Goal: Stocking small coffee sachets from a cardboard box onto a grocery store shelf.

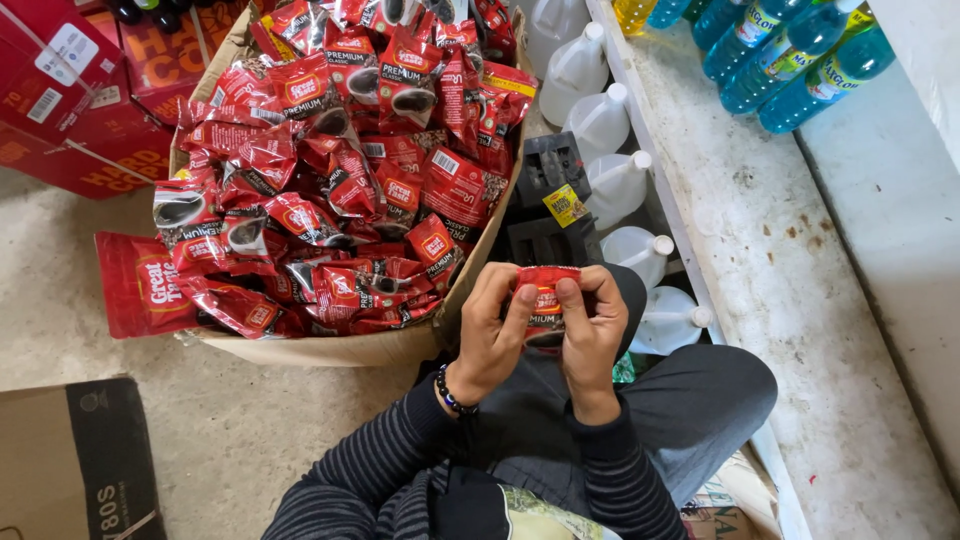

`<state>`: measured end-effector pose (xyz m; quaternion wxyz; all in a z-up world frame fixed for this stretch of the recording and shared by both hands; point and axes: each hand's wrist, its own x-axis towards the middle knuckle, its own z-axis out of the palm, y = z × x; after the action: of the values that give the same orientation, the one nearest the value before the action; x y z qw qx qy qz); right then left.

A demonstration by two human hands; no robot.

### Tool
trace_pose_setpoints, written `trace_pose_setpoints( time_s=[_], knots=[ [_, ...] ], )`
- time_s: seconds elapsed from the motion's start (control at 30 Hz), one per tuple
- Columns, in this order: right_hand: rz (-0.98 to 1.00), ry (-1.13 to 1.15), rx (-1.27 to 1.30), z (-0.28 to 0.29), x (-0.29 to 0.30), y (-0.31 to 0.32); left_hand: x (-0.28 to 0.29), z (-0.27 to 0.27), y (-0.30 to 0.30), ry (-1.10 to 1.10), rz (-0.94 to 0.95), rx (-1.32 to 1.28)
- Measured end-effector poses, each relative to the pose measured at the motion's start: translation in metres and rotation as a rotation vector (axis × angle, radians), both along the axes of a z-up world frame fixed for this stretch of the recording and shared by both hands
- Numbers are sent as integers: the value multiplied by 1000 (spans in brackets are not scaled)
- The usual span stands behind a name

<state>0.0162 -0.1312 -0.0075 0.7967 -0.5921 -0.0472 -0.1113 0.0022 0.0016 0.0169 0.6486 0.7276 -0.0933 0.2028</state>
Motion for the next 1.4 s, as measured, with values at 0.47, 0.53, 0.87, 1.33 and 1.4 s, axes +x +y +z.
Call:
trace_pose_setpoints(
  time_s=[0.47,0.53,0.87,1.33,1.4],
  knots=[
    [-93,152,-46,4,11,-11,21,-38,-12,326,-76,-361],
    [-84,-2,-158,11,7,-16,29,-41,-11,357,-34,-439],
    [-24,-159,-423,11,-16,-16,38,-24,-9,358,-91,-1006],
    [-180,-194,-681,15,-19,-21,41,-14,6,492,-258,-1105],
    [-156,-196,-724,15,-18,-23,42,-17,6,467,-232,-1075]
  ],
)
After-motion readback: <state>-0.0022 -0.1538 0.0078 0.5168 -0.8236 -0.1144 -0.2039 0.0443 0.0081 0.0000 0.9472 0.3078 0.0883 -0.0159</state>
